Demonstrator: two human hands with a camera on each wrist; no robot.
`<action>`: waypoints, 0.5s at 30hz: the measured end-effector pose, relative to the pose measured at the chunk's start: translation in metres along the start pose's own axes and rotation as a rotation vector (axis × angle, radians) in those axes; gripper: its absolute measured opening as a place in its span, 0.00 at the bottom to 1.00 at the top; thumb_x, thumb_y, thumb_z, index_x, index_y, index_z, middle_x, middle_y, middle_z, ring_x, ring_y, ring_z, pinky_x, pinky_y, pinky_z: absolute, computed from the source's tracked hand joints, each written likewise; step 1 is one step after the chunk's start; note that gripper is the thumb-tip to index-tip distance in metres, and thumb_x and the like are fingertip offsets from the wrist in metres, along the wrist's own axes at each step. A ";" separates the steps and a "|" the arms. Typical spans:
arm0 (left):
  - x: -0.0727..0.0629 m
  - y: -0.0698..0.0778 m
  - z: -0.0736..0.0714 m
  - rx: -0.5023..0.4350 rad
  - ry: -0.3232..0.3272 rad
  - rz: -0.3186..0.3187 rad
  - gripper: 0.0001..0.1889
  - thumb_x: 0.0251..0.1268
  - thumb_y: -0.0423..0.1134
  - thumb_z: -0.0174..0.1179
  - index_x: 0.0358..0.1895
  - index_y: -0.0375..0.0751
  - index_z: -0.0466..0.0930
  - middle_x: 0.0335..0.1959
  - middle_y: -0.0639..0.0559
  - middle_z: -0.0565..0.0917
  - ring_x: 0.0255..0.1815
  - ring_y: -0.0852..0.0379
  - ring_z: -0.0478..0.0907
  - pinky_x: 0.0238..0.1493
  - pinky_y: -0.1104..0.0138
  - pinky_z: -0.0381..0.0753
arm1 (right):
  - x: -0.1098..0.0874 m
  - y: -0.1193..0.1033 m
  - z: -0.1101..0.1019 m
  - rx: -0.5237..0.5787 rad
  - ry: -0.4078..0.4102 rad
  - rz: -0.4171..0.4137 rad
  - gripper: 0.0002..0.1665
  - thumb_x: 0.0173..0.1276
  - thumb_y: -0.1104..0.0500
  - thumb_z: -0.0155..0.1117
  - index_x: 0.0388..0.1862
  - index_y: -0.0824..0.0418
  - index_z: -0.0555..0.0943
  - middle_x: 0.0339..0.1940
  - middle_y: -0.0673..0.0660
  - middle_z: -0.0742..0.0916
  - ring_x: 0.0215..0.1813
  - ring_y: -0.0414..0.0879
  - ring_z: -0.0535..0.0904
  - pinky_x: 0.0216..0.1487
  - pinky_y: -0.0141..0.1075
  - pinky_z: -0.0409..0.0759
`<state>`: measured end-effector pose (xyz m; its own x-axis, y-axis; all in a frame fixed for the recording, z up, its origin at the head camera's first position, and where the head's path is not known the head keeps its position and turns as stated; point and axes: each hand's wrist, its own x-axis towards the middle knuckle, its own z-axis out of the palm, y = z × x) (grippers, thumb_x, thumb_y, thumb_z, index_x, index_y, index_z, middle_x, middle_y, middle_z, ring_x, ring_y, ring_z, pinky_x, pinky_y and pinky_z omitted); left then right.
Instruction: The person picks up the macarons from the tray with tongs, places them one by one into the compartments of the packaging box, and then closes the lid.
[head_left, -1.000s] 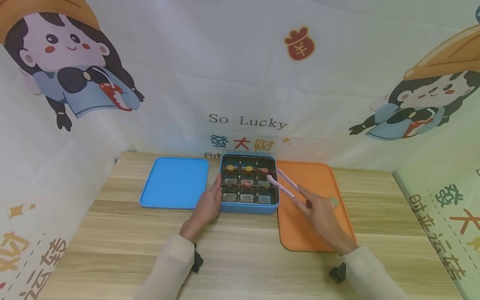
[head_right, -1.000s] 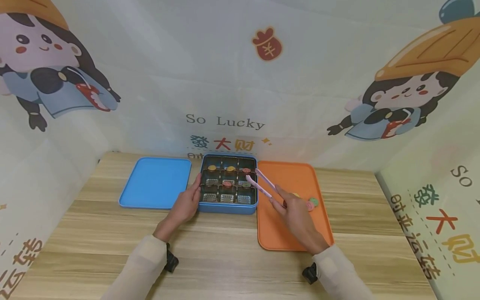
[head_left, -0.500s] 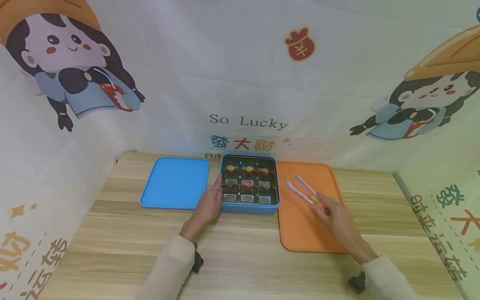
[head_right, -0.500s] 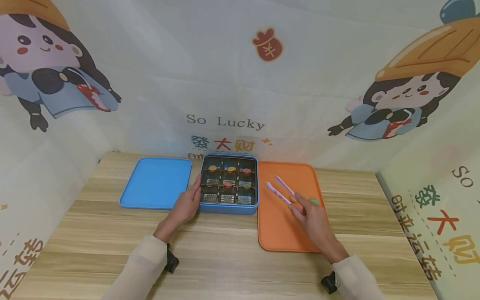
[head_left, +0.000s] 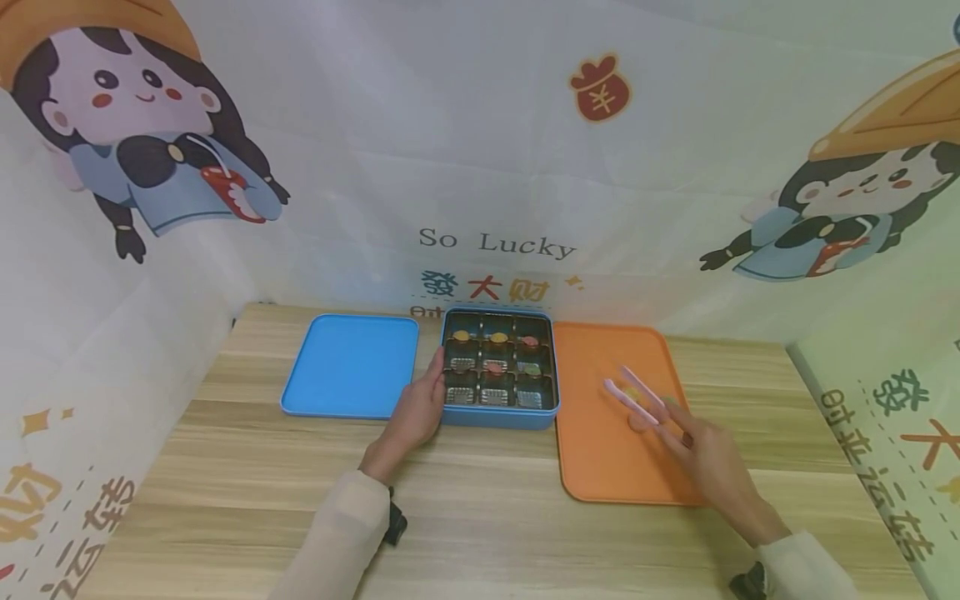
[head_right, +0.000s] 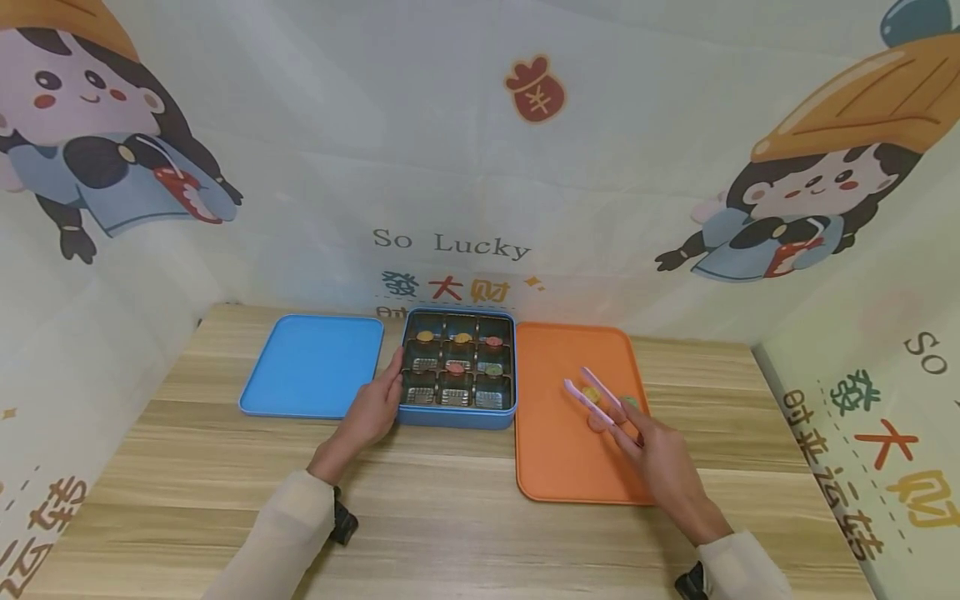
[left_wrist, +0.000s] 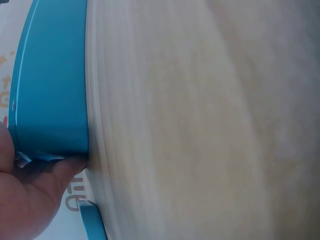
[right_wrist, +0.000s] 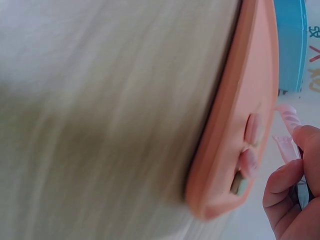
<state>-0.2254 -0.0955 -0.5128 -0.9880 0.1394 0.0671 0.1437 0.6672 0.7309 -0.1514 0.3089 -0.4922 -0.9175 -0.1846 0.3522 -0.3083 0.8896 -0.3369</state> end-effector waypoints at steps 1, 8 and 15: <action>0.000 0.000 0.000 0.001 -0.001 -0.001 0.28 0.80 0.35 0.40 0.79 0.36 0.50 0.73 0.37 0.65 0.65 0.40 0.74 0.64 0.50 0.74 | -0.001 0.001 -0.001 -0.004 -0.004 0.008 0.26 0.64 0.63 0.71 0.60 0.69 0.80 0.13 0.44 0.65 0.16 0.33 0.55 0.15 0.27 0.57; 0.001 0.000 0.000 -0.003 -0.007 -0.014 0.28 0.81 0.36 0.39 0.79 0.37 0.49 0.74 0.38 0.64 0.67 0.40 0.71 0.66 0.51 0.72 | -0.010 0.010 -0.004 -0.007 0.011 -0.003 0.26 0.63 0.63 0.72 0.59 0.70 0.80 0.13 0.44 0.66 0.15 0.30 0.54 0.14 0.27 0.58; 0.000 0.001 -0.001 0.004 -0.006 -0.018 0.28 0.81 0.37 0.38 0.79 0.38 0.49 0.73 0.38 0.65 0.66 0.40 0.72 0.66 0.50 0.72 | -0.012 0.015 -0.003 -0.010 0.039 -0.032 0.26 0.60 0.64 0.73 0.57 0.71 0.81 0.12 0.43 0.66 0.15 0.29 0.53 0.13 0.27 0.58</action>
<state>-0.2255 -0.0951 -0.5115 -0.9901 0.1315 0.0498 0.1261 0.6728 0.7290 -0.1441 0.3256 -0.4990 -0.8968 -0.1968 0.3963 -0.3347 0.8876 -0.3165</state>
